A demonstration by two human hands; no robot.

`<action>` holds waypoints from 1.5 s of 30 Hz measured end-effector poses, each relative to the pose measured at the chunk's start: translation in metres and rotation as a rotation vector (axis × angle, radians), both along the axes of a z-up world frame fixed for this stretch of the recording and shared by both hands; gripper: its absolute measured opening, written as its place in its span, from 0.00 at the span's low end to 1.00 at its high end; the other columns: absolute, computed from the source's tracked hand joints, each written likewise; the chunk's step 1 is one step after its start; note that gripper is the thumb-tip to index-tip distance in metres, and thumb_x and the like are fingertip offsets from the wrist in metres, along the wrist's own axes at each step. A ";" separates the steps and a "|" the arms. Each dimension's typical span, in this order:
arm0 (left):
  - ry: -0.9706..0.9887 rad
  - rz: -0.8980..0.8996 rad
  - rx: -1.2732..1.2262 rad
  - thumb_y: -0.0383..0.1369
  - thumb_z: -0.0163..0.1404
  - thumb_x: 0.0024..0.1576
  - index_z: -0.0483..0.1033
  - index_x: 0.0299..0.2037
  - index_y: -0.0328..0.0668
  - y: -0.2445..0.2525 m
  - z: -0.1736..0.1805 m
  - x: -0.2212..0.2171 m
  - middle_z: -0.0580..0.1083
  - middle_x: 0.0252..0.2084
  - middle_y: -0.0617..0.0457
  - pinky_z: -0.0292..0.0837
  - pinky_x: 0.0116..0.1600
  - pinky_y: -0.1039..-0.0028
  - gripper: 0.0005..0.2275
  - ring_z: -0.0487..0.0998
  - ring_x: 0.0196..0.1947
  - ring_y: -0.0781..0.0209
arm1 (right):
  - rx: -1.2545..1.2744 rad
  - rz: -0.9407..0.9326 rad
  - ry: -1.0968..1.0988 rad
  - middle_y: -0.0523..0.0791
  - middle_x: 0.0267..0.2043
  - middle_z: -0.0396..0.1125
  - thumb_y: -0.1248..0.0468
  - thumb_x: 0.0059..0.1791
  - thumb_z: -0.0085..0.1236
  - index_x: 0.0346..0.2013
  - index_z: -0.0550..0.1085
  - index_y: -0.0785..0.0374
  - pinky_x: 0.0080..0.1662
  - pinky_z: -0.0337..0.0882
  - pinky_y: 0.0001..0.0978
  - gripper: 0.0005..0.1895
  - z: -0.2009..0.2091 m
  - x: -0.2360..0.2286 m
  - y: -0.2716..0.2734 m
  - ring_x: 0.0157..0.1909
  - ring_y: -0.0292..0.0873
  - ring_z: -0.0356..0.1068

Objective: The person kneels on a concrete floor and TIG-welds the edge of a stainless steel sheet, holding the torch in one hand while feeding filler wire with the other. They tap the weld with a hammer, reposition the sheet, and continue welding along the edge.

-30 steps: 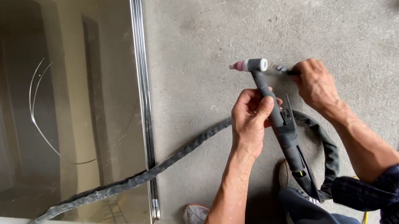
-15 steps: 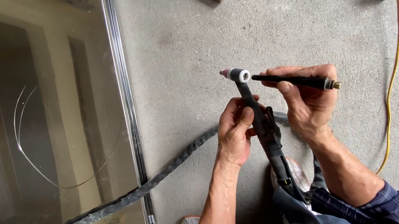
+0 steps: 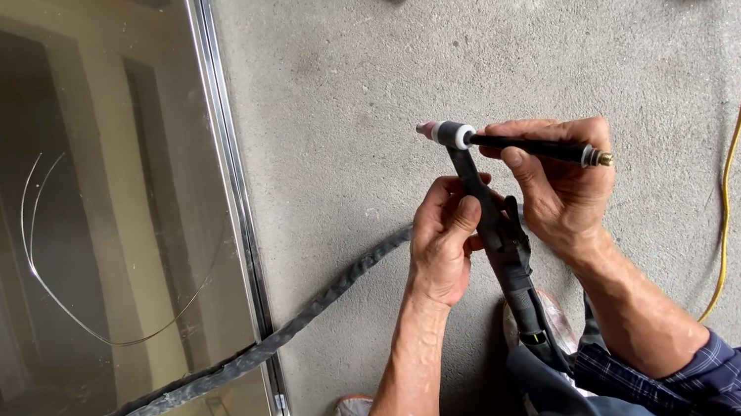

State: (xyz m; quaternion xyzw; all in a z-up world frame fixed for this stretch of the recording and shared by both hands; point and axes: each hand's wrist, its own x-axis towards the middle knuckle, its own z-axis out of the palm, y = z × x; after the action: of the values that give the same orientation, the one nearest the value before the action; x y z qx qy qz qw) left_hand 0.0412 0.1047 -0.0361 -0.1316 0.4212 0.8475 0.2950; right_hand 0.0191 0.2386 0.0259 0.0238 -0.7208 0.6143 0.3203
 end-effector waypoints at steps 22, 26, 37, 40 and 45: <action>-0.016 -0.041 0.006 0.40 0.56 0.60 0.74 0.51 0.38 -0.002 -0.001 -0.001 0.78 0.42 0.44 0.84 0.37 0.69 0.16 0.80 0.38 0.62 | 0.034 -0.028 0.031 0.64 0.39 0.73 0.76 0.52 0.58 0.40 0.61 0.75 0.45 0.77 0.47 0.13 -0.015 0.002 0.004 0.44 0.63 0.77; -0.019 -0.051 0.005 0.40 0.56 0.60 0.73 0.52 0.38 -0.003 -0.006 0.001 0.78 0.41 0.44 0.84 0.37 0.68 0.16 0.81 0.38 0.62 | 0.051 -0.035 0.021 0.63 0.39 0.73 0.76 0.52 0.59 0.41 0.62 0.75 0.45 0.77 0.47 0.13 -0.016 0.003 0.002 0.44 0.63 0.77; 0.245 -0.071 -0.384 0.39 0.61 0.56 0.73 0.42 0.38 0.019 0.016 0.003 0.77 0.33 0.46 0.81 0.36 0.70 0.14 0.77 0.34 0.62 | -0.734 -0.030 -0.291 0.58 0.43 0.73 0.67 0.57 0.51 0.44 0.57 0.65 0.45 0.85 0.42 0.11 -0.033 0.012 0.021 0.42 0.54 0.79; 0.351 -0.099 -0.661 0.40 0.59 0.56 0.72 0.40 0.36 0.036 0.071 0.003 0.77 0.30 0.42 0.76 0.35 0.64 0.14 0.78 0.30 0.53 | -1.157 0.002 -0.398 0.56 0.44 0.74 0.66 0.56 0.53 0.45 0.63 0.61 0.45 0.86 0.39 0.08 -0.066 0.021 0.045 0.42 0.49 0.80; 0.423 -0.121 -0.868 0.38 0.56 0.58 0.71 0.40 0.37 0.049 0.098 0.007 0.76 0.28 0.39 0.77 0.35 0.57 0.12 0.79 0.28 0.44 | -1.353 0.066 -0.438 0.54 0.43 0.76 0.66 0.55 0.55 0.42 0.67 0.62 0.47 0.84 0.37 0.06 -0.080 0.026 0.055 0.43 0.47 0.80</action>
State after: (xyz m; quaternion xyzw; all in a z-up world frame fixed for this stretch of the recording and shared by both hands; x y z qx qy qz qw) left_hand 0.0486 0.1541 0.0621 -0.0424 0.7934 0.5831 0.1696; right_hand 0.0447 0.2938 -0.0538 -0.2825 -0.2280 0.9271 0.0938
